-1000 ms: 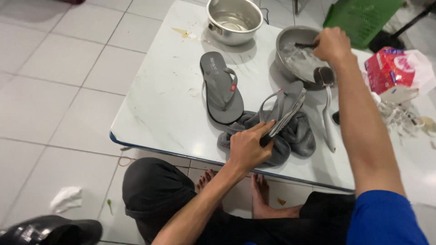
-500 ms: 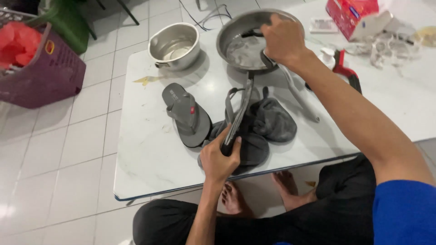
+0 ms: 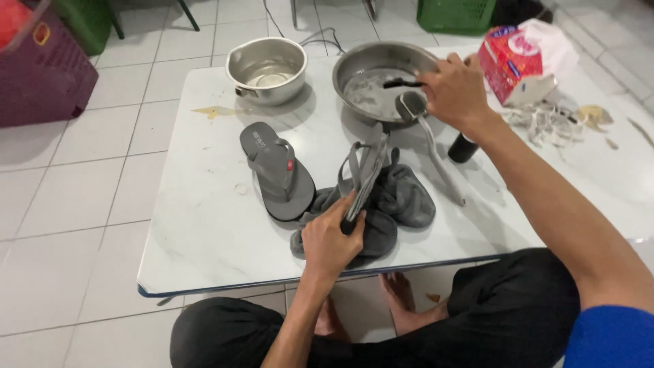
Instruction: Cleaning a flip-flop by applying foam, scrubbing with a brush, and wiping with a cloth.
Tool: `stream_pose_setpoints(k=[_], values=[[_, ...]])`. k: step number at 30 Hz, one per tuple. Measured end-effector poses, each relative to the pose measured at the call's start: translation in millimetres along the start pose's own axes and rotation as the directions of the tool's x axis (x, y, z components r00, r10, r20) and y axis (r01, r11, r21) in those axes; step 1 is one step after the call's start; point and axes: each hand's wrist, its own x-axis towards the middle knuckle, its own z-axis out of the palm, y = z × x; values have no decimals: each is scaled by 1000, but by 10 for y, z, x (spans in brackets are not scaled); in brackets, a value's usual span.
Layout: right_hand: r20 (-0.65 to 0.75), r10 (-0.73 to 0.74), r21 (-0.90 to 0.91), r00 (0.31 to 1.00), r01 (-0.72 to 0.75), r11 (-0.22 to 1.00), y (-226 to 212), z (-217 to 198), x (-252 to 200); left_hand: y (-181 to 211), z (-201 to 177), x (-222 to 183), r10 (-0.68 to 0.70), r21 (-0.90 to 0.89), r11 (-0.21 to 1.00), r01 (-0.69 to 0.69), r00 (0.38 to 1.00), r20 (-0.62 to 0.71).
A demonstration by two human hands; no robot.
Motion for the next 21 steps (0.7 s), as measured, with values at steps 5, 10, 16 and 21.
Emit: stream_pose_setpoints(k=[5, 10, 16, 21], values=[[-105, -6, 83, 994, 14, 996, -84, -318, -270, -39, -25, -72, -37, -19, 999, 38, 999, 38], [-82, 70, 399, 994, -32, 916, -183, -537, -401, -58, -19, -53, -61, -17, 998, 62, 996, 65], [-79, 109, 407, 991, -68, 911, -127, 6, -506, 21, -16, -25, -50, -35, 998, 53, 997, 66], [-38, 87, 463, 995, -60, 884, -186, -39, -634, 52, -35, -109, -38, -27, 999, 40, 996, 86]])
